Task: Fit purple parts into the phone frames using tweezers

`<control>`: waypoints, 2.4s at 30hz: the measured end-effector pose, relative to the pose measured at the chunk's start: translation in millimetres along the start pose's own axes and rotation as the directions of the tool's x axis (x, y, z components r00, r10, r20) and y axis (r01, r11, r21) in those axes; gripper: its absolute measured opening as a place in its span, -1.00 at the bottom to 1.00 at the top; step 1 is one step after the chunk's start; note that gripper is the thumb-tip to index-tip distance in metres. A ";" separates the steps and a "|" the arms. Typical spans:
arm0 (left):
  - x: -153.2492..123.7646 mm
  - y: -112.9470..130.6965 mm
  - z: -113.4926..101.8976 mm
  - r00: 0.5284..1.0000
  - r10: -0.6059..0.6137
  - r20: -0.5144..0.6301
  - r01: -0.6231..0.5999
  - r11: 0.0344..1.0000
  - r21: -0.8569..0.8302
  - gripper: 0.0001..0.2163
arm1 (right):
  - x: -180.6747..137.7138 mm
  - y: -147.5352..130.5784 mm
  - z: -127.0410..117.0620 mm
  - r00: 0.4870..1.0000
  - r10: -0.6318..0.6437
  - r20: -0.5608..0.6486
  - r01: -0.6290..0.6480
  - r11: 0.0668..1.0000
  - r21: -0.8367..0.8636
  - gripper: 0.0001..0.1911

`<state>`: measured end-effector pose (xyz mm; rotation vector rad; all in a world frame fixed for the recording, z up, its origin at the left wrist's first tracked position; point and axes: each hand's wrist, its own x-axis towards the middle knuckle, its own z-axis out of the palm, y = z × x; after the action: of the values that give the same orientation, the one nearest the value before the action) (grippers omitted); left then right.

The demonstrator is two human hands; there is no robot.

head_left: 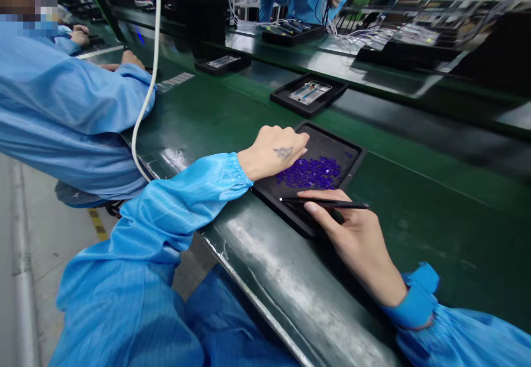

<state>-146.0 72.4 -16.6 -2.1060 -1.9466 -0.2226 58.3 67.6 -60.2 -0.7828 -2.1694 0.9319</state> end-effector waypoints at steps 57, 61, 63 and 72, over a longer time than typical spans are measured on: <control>-0.4 -3.5 1.2 0.994 -0.022 0.106 0.019 1.000 0.025 -0.72 | -4.1 -0.8 -9.0 0.996 -0.009 -0.086 0.007 1.000 -0.030 -0.78; -0.7 -2.3 0.8 0.992 -0.026 0.121 0.024 1.000 0.021 -0.71 | -2.4 1.3 -6.4 0.998 -0.031 -0.047 0.029 0.999 -0.044 -0.75; -0.5 -2.1 1.0 0.991 -0.023 0.130 0.022 1.000 0.013 -0.70 | -1.4 3.2 -4.9 0.999 -0.033 -0.011 0.033 0.997 -0.065 -0.75; -1.0 -2.1 1.9 0.992 -0.022 0.124 0.016 0.999 0.042 -0.72 | -5.8 -0.6 -10.0 0.996 0.008 -0.090 -0.009 1.000 -0.008 -0.79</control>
<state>-148.3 72.2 -18.5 -2.1229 -2.0232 -0.0559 69.2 67.0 -56.1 -0.8233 -2.0946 0.8748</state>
